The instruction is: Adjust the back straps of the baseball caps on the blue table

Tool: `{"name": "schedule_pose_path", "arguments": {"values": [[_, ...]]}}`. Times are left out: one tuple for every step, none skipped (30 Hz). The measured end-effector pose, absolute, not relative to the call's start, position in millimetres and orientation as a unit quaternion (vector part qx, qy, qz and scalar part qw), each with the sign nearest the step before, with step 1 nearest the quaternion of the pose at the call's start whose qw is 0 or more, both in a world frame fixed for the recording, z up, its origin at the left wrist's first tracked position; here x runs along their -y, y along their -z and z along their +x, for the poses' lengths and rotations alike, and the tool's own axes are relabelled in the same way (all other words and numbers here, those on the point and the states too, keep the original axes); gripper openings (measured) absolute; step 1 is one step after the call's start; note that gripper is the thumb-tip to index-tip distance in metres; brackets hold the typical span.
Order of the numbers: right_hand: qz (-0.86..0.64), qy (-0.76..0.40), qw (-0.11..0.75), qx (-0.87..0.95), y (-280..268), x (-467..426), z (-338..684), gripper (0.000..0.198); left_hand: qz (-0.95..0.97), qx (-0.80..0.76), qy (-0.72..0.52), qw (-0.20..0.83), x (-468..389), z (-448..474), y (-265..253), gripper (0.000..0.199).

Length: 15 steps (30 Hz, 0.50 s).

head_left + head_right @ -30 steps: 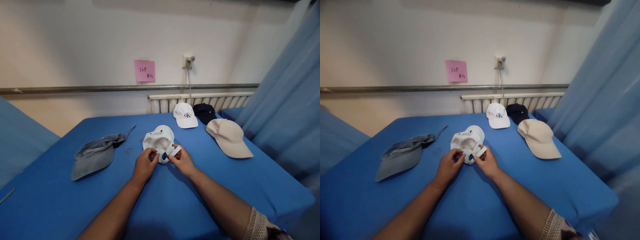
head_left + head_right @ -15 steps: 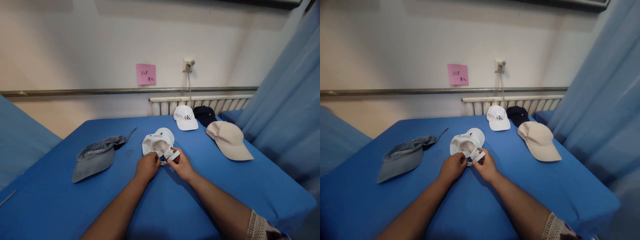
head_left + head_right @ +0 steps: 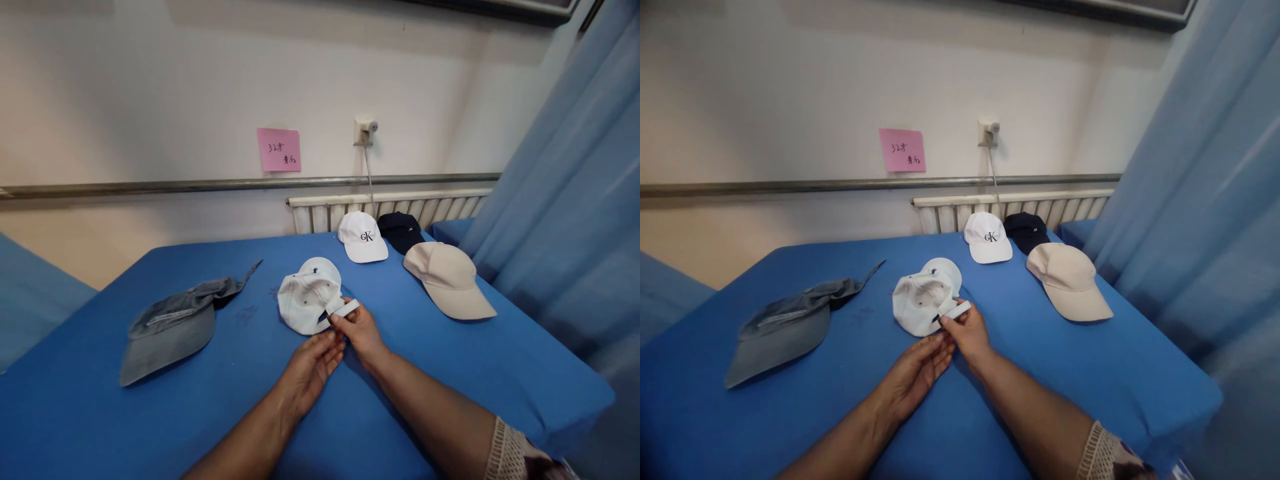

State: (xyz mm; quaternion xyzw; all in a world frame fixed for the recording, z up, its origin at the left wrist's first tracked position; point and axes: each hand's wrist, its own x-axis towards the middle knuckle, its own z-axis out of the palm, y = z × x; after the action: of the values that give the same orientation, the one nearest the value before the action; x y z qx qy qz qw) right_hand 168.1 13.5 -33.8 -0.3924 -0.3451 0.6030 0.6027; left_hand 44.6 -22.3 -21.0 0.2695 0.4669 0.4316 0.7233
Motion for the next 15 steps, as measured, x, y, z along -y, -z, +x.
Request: {"name": "schedule_pose_path", "arguments": {"values": [[-0.391, -0.597, 0.605, 0.352, 34.1, -12.3, 165.7, 0.058, 0.234, -0.451, -0.446, 0.737, 21.4, 46.3, 20.8, 0.01], [-0.391, -0.591, 0.606, 0.36, 34.8, -11.1, 163.3, 0.056, 0.202, -0.438, -0.461, 0.745, 19.8, 46.9, 20.2, 0.009], [-0.392, -0.584, 0.608, 0.368, 35.7, -10.2, 160.9, 0.055, 0.169, -0.428, -0.474, 0.751, 17.9, 46.9, 19.3, 0.01], [-0.394, -0.574, 0.611, 0.377, 36.7, -9.3, 158.7, 0.054, 0.137, -0.422, -0.486, 0.753, 16.0, 46.6, 18.5, 0.011], [-0.397, -0.563, 0.614, 0.384, 37.8, -8.4, 156.8, 0.052, 0.107, -0.417, -0.496, 0.754, 14.5, 46.3, 17.6, 0.011], [-0.402, -0.553, 0.617, 0.39, 38.8, -7.6, 155.3, 0.051, 0.083, -0.413, -0.504, 0.754, 13.5, 46.1, 16.9, 0.011], [-0.407, -0.544, 0.62, 0.393, 39.6, -6.9, 154.1, 0.05, 0.064, -0.409, -0.51, 0.754, 12.9, 46.2, 16.3, 0.011], [-0.411, -0.539, 0.622, 0.392, 40.1, -6.1, 153.2, 0.05, 0.051, -0.403, -0.516, 0.754, 12.7, 46.4, 15.8, 0.011], [-0.412, -0.539, 0.625, 0.386, 40.3, -5.4, 152.5, 0.05, 0.043, -0.397, -0.521, 0.754, 12.6, 46.6, 15.4, 0.011], [-0.411, -0.542, 0.629, 0.376, 40.2, -4.8, 152.1, 0.052, 0.038, -0.392, -0.526, 0.754, 12.6, 46.9, 15.1, 0.012], [-0.408, -0.547, 0.634, 0.364, 40.0, -4.3, 151.7, 0.054, 0.037, -0.389, -0.532, 0.751, 12.5, 46.9, 14.8, 0.012], [-0.406, -0.552, 0.638, 0.351, 39.5, -4.0, 151.3, 0.056, 0.038, -0.387, -0.538, 0.748, 12.3, 46.8, 14.5, 0.013], [-0.406, -0.556, 0.641, 0.339, 39.0, -3.9, 150.8, 0.057, 0.039, -0.386, -0.544, 0.744, 11.9, 46.6, 14.1, 0.013], [-0.409, -0.559, 0.643, 0.328, 38.5, -3.9, 150.2, 0.057, 0.041, -0.385, -0.55, 0.74, 11.5, 46.2, 13.6, 0.014], [-0.411, -0.56, 0.645, 0.319, 38.1, -4.0, 149.5, 0.057, 0.042, -0.384, -0.556, 0.736, 11.1, 45.8, 13.1, 0.016]]}}
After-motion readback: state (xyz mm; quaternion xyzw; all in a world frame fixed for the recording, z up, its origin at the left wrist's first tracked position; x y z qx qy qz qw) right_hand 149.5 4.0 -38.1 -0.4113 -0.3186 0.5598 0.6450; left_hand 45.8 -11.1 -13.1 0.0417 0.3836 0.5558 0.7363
